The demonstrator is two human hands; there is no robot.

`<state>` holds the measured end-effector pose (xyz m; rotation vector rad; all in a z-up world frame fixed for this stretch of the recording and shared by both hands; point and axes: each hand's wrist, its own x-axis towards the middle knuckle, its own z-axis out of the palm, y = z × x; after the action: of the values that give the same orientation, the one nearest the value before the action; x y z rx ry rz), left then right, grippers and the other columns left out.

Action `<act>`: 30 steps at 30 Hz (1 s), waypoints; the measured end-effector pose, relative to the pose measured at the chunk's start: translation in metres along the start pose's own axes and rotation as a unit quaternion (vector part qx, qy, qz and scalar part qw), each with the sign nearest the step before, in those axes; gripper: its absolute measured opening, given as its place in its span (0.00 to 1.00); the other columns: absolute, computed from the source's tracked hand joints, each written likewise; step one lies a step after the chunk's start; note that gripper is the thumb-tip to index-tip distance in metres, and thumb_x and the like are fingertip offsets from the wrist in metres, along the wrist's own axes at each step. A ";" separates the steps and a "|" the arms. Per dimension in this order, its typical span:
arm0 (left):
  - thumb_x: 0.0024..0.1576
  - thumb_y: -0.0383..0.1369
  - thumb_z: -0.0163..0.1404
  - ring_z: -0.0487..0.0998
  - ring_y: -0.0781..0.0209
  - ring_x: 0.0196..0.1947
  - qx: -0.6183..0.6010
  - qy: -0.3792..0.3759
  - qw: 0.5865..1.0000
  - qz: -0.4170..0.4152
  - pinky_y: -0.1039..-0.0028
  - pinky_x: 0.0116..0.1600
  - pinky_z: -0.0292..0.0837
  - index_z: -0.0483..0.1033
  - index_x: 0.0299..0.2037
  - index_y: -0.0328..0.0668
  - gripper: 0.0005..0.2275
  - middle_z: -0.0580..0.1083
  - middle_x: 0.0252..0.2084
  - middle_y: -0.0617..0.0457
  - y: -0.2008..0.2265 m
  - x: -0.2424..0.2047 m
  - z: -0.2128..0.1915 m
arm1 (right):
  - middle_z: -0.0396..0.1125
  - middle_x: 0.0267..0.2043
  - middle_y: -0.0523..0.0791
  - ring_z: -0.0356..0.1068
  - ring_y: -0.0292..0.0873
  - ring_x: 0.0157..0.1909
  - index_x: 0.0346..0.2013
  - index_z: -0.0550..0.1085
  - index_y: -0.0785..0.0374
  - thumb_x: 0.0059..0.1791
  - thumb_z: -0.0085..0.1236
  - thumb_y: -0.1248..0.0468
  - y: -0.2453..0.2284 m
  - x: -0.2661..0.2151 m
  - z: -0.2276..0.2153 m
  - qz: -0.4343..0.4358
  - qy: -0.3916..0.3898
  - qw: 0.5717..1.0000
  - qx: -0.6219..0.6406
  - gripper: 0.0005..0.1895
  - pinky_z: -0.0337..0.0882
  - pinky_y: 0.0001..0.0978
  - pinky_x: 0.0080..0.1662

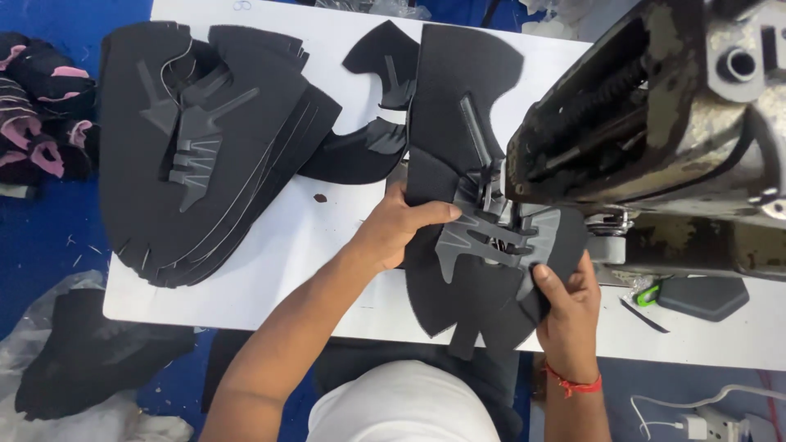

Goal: The person uses a sewing machine to stitch black fabric pieces that have grey plastic inserts. They guide the material under the needle, sew along the edges, and then use green scissors to cut the thread. The finished pieces are placed on a pile to the left.

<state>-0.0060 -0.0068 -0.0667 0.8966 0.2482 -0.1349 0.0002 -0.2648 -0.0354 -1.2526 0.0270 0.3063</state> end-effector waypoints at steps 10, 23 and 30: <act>0.54 0.22 0.60 0.79 0.63 0.35 -0.159 0.115 0.978 0.071 0.72 0.41 0.75 0.78 0.40 0.33 0.07 0.78 0.36 0.52 -0.035 -0.023 0.044 | 0.71 0.49 0.50 0.73 0.44 0.47 0.55 0.71 0.68 0.62 0.50 0.60 0.031 0.024 -0.050 -0.008 0.009 0.995 0.098 0.14 0.74 0.35 0.50; 0.53 0.24 0.58 0.80 0.63 0.35 -0.140 0.134 0.978 0.072 0.72 0.43 0.76 0.79 0.39 0.35 0.06 0.79 0.36 0.52 -0.028 -0.023 0.048 | 0.74 0.44 0.47 0.75 0.45 0.43 0.49 0.76 0.64 0.51 0.60 0.64 0.015 -0.005 0.062 -0.204 -0.100 0.912 -0.343 0.13 0.72 0.37 0.43; 0.54 0.23 0.60 0.76 0.68 0.37 -0.086 0.149 0.978 0.115 0.74 0.45 0.72 0.77 0.42 0.35 0.09 0.76 0.38 0.55 -0.039 -0.017 0.040 | 0.72 0.52 0.51 0.74 0.49 0.50 0.55 0.76 0.66 0.51 0.58 0.70 0.023 -0.012 0.061 -0.328 -0.159 0.826 -0.430 0.17 0.73 0.39 0.49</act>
<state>-0.0249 -0.0622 -0.0679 0.7637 0.4254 0.2343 -0.0257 -0.2041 -0.0352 -1.9889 -0.9113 -0.1127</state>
